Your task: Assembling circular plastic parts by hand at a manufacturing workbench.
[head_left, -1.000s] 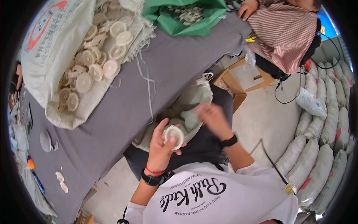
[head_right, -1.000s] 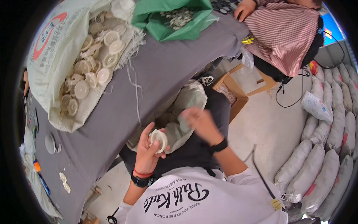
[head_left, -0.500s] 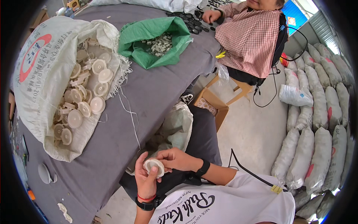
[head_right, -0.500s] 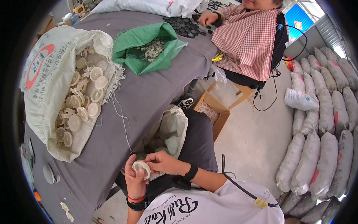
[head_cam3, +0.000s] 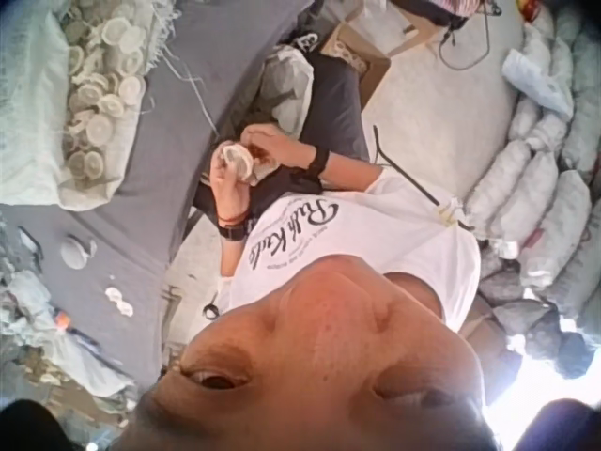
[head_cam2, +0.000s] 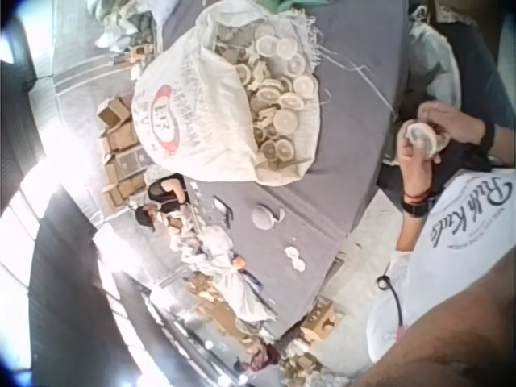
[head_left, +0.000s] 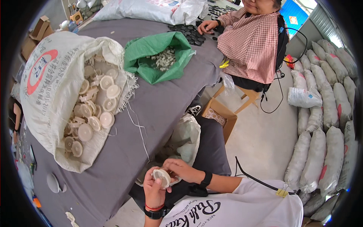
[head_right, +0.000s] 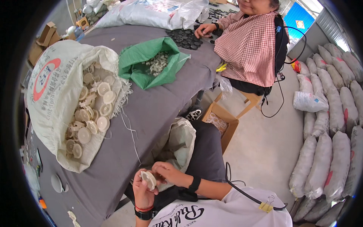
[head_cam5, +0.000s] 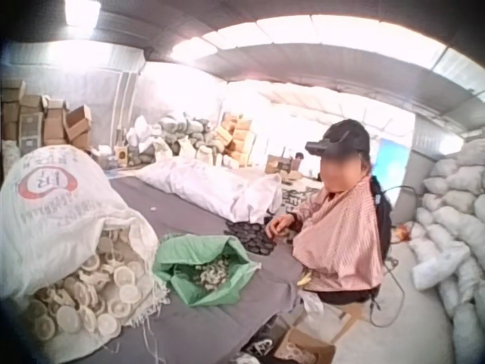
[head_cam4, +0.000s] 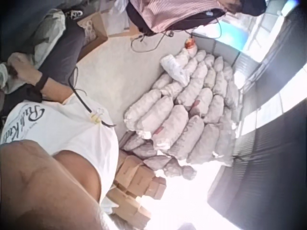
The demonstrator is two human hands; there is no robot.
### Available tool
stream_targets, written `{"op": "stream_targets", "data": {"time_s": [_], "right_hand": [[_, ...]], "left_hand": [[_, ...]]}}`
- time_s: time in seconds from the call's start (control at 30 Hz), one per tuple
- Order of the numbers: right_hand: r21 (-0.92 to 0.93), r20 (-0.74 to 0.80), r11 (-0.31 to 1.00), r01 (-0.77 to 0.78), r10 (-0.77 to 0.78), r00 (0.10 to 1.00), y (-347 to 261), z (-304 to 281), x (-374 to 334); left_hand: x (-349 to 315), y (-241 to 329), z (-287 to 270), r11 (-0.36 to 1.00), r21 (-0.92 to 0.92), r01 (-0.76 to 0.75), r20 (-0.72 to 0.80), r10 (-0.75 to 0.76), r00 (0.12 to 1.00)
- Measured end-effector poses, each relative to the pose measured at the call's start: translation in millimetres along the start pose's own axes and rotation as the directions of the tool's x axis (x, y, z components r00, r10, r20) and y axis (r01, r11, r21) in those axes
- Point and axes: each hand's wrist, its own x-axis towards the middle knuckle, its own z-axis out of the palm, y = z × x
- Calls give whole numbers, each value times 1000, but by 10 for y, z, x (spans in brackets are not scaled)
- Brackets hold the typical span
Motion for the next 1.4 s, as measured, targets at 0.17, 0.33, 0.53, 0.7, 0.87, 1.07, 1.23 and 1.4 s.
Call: {"op": "stream_targets", "data": {"time_s": [0.17,0.33,0.53,0.7,0.87,1.07,1.23,1.4], "right_hand": [[115,4,991,70,-71,997,-47,-119,-45],[77,46,997,-25,22,999,-99,35,-115],[108,-8,994,-35,36,999,-58,82,-10],[107,-37,991,-80,84,996,-51,106,9],[240,-65,969,-63,81,995,-17,75,-13],[468,-203,866,-177,301,932,16,88,59],[363,-3,898,-249,269,963,70,-141,60],[445,97,856,-263,245,965,176,-360,4]], "left_hand": [[56,55,-44,991,-47,-129,-197,117,973],[168,-63,-14,969,-13,-245,-285,232,930],[137,-127,155,901,307,-306,-272,391,879],[169,-303,113,626,587,-513,-55,663,747],[181,-263,120,374,754,-541,170,684,710],[191,-274,86,159,819,-551,341,637,691],[174,-257,35,293,814,-501,225,637,737],[82,-255,-93,872,435,-224,-309,378,873]]}}
